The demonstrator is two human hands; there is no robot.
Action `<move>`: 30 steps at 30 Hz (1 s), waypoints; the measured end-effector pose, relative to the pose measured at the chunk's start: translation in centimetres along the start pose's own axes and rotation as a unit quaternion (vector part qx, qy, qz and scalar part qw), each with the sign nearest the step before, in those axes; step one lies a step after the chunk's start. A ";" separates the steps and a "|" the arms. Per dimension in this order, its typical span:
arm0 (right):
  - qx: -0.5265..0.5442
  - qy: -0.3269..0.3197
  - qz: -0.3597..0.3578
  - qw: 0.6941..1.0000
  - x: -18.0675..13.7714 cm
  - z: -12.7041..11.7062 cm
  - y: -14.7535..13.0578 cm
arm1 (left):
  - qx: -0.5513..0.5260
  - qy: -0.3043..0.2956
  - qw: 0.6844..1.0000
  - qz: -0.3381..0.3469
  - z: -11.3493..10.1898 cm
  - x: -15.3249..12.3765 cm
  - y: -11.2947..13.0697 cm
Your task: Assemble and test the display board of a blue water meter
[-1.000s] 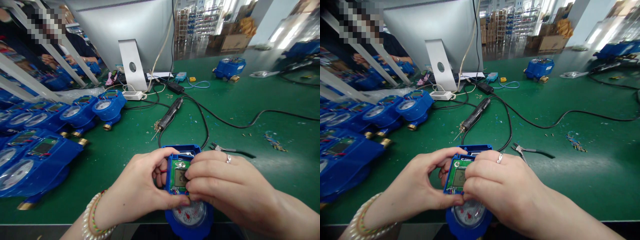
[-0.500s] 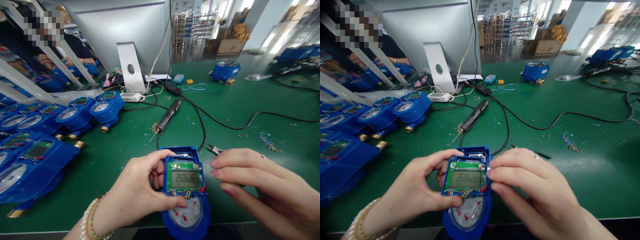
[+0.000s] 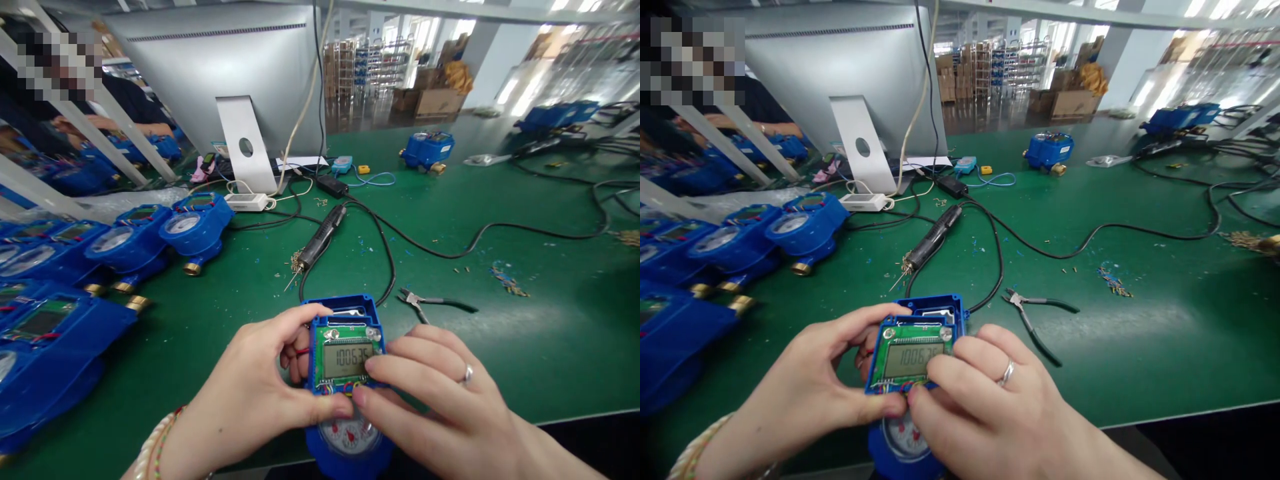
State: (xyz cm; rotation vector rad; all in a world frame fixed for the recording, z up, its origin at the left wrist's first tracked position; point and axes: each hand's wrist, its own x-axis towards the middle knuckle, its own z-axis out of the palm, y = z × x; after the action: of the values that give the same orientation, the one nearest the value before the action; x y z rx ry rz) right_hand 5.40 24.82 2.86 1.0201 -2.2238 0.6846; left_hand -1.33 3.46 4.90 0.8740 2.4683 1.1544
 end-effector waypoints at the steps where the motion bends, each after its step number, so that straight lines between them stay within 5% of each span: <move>1: -0.003 0.001 -0.006 1.000 -0.2 0.1 -0.1 | 0.005 0.006 1.000 0.007 0.1 0.0 0.0; 7: 0.005 0.006 -0.021 1.000 -1.5 0.0 0.4 | -0.020 0.038 0.999 0.031 0.7 0.0 0.3; 10: -0.012 0.002 0.108 0.994 -3.6 -1.3 2.5 | -0.015 0.032 0.999 0.003 0.7 -0.2 0.1; 12: -0.160 -0.057 0.232 0.958 -5.8 -2.2 4.6 | 0.006 0.028 1.000 0.013 0.7 -0.3 -0.2; 14: -0.204 -0.111 0.267 0.935 -8.3 -2.7 6.7 | 0.026 0.037 0.998 0.038 0.6 -0.4 -0.3; 19: -0.246 -0.204 0.266 0.910 -11.2 -3.0 8.6 | 0.054 0.056 0.996 0.049 0.7 -0.3 -0.2; 30: -0.274 -0.191 0.240 0.911 -9.7 -3.0 7.3 | -0.066 0.075 0.995 -0.020 1.1 -0.3 0.0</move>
State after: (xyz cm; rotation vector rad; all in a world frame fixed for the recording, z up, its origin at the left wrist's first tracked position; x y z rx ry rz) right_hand 5.68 35.70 -3.32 0.3342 -2.8145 0.0084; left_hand -0.57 3.96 4.17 0.7211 2.4789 1.3991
